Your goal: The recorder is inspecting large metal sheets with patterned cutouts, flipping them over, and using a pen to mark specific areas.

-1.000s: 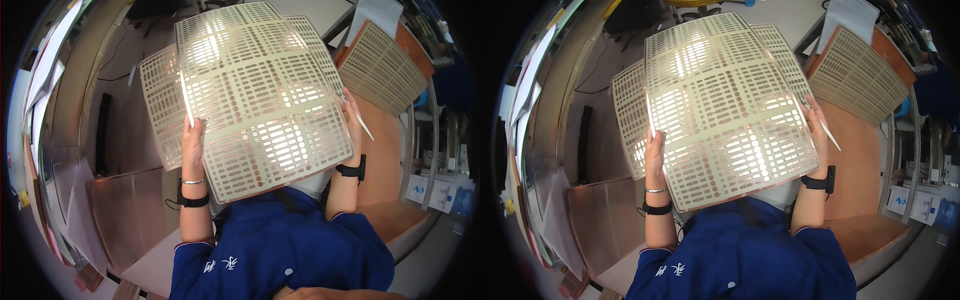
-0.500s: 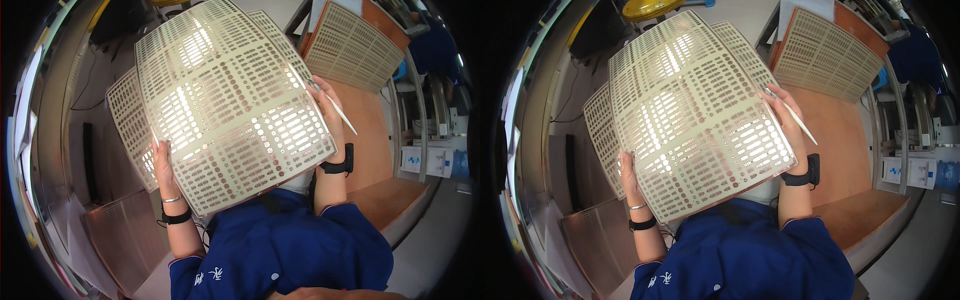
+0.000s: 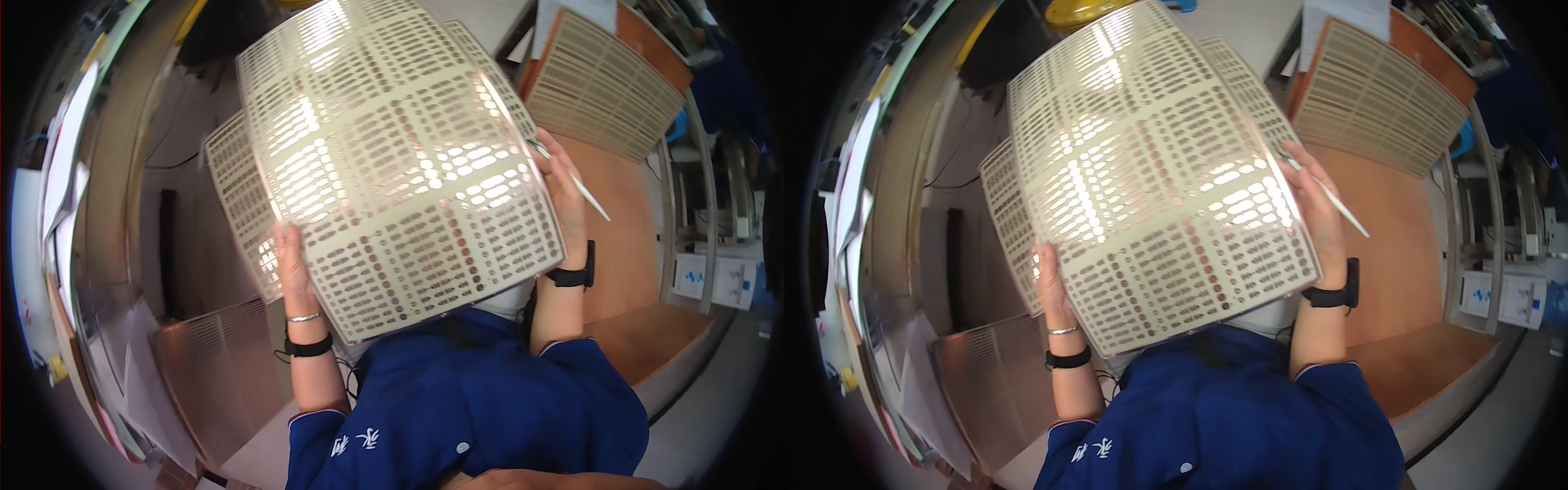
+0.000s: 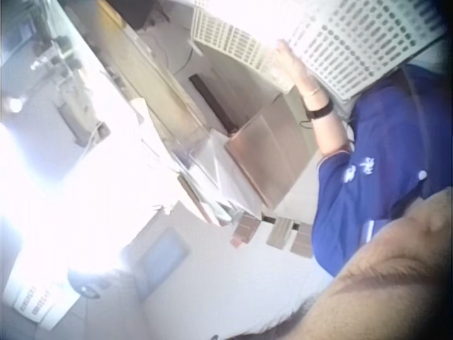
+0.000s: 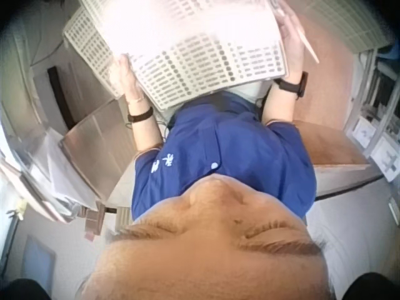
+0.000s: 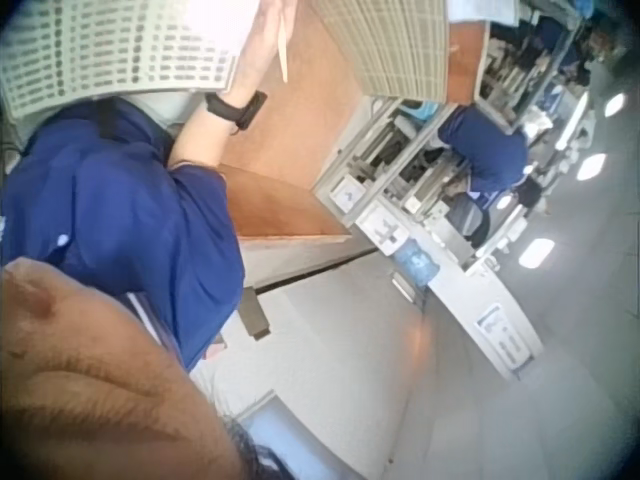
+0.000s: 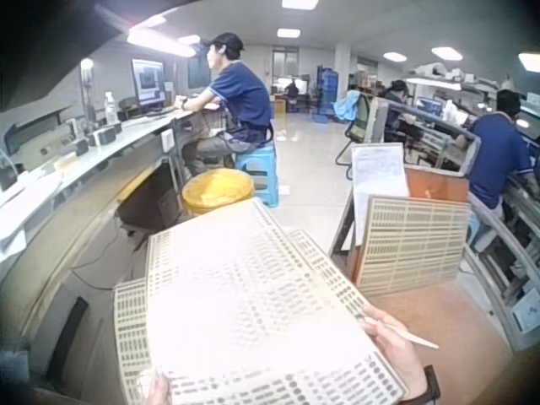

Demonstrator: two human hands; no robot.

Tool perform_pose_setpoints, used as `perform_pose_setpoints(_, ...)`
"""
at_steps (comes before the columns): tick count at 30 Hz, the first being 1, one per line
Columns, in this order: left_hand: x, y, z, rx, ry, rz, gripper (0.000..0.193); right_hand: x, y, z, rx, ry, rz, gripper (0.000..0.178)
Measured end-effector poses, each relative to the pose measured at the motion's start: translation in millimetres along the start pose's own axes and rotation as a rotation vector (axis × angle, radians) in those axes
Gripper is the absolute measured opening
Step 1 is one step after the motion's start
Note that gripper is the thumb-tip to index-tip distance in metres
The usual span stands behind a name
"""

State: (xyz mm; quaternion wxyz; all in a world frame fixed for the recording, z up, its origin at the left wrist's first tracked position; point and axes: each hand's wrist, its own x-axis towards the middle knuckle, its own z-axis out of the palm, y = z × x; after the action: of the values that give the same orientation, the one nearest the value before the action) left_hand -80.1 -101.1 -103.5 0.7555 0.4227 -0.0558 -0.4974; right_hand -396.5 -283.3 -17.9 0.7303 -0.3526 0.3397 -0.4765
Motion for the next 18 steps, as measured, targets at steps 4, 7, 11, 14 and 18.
perform_pose_setpoints(4,-7.2,10.0,8.5,0.088,-0.078,0.073,0.051,12.4,5.9,-21.6,0.023,-0.049,0.097,0.044)
perform_pose_setpoints(7,-8.9,23.1,11.2,0.109,-0.168,0.081,0.056,23.2,4.0,-33.6,-0.019,-0.114,0.145,0.043)
perform_pose_setpoints(11,-13.4,47.5,28.7,0.103,-0.319,0.078,0.057,36.8,3.9,-15.2,-0.035,-0.168,0.125,0.04)
perform_pose_setpoints(14,-22.2,62.7,51.9,0.056,-0.353,0.109,0.063,43.1,8.9,-14.5,0.031,-0.179,0.011,0.036)
perform_pose_setpoints(18,-36.8,67.0,49.0,-0.226,-0.329,0.098,0.073,45.3,10.5,-10.0,0.112,-0.186,-0.058,0.036)
